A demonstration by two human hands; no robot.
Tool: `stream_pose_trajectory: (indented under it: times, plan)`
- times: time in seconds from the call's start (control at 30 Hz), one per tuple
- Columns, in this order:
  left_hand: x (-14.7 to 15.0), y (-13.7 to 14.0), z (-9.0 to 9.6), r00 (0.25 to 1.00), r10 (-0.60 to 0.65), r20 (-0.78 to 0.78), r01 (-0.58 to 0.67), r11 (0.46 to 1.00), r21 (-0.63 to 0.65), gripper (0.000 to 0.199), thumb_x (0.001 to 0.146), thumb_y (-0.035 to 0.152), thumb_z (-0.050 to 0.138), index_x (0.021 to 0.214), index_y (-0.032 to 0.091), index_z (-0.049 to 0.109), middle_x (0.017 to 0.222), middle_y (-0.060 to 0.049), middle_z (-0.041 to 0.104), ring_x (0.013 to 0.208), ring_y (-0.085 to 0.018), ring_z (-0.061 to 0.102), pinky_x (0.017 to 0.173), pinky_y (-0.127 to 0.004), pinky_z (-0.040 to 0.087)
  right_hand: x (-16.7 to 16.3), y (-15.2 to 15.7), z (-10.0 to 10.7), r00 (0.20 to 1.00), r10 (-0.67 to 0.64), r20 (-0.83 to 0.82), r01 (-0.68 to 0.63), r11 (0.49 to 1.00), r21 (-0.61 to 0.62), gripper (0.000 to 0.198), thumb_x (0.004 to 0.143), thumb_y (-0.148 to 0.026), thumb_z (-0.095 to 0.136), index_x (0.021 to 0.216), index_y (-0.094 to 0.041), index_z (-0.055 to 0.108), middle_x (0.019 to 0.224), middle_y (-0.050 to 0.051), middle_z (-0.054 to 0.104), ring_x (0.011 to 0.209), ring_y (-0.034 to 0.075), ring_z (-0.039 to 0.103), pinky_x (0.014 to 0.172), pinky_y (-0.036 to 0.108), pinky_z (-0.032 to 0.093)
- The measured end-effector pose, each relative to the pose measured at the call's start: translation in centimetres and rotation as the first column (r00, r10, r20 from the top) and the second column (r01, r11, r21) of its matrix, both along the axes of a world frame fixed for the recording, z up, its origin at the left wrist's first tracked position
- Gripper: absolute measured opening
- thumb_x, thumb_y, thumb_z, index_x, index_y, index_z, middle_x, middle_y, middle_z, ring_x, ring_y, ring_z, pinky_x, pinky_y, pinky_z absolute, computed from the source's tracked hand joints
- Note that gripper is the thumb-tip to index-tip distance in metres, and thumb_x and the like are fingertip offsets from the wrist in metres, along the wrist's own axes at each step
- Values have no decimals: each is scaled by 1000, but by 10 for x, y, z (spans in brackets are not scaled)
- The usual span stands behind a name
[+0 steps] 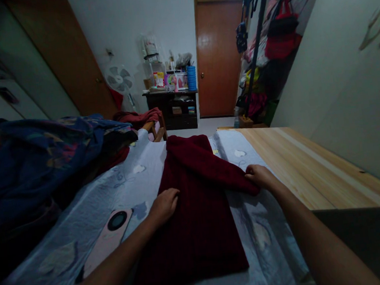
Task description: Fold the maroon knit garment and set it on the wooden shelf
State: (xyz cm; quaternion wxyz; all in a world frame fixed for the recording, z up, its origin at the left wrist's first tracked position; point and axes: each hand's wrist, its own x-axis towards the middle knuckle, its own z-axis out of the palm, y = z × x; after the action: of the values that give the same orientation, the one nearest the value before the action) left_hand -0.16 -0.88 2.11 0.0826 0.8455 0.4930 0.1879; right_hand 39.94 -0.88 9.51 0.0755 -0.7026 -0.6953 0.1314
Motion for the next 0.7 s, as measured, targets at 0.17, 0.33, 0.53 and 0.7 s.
stream_pose_trajectory:
  times: [0.17,0.33,0.53,0.7]
  plan:
    - [18,58,10,993,47,112,-48,999,11,37,93,24,35,124,14,53,136,-11,53,129,-21,46,111,-37,34,-7,1,15,996,-54,-70,60,994,93,15,79,-21,49,71,-17,61,73,4,65,67,14,57,59,23,39]
    - [34,110,-1,991,90,102,-85,995,-54,53,90,30,41,137,6,39,147,-18,40,140,-25,31,115,-41,26,-2,8,39,798,-184,-574,302,946,116,16,78,-33,53,72,-18,55,58,-2,53,50,11,46,45,20,33]
    - [40,121,-20,992,95,82,-91,994,-60,73,80,23,49,147,9,24,154,-17,26,143,-27,23,116,-43,22,19,25,33,526,-370,-766,540,841,-35,12,68,-23,62,77,-17,58,57,0,56,48,13,51,47,24,40]
    - [41,118,-29,994,81,76,-81,997,0,78,76,21,52,148,22,21,155,-12,26,142,-31,22,112,-52,25,30,29,13,755,-490,-436,578,811,89,16,73,-24,57,83,-14,64,70,6,65,57,15,57,53,25,38]
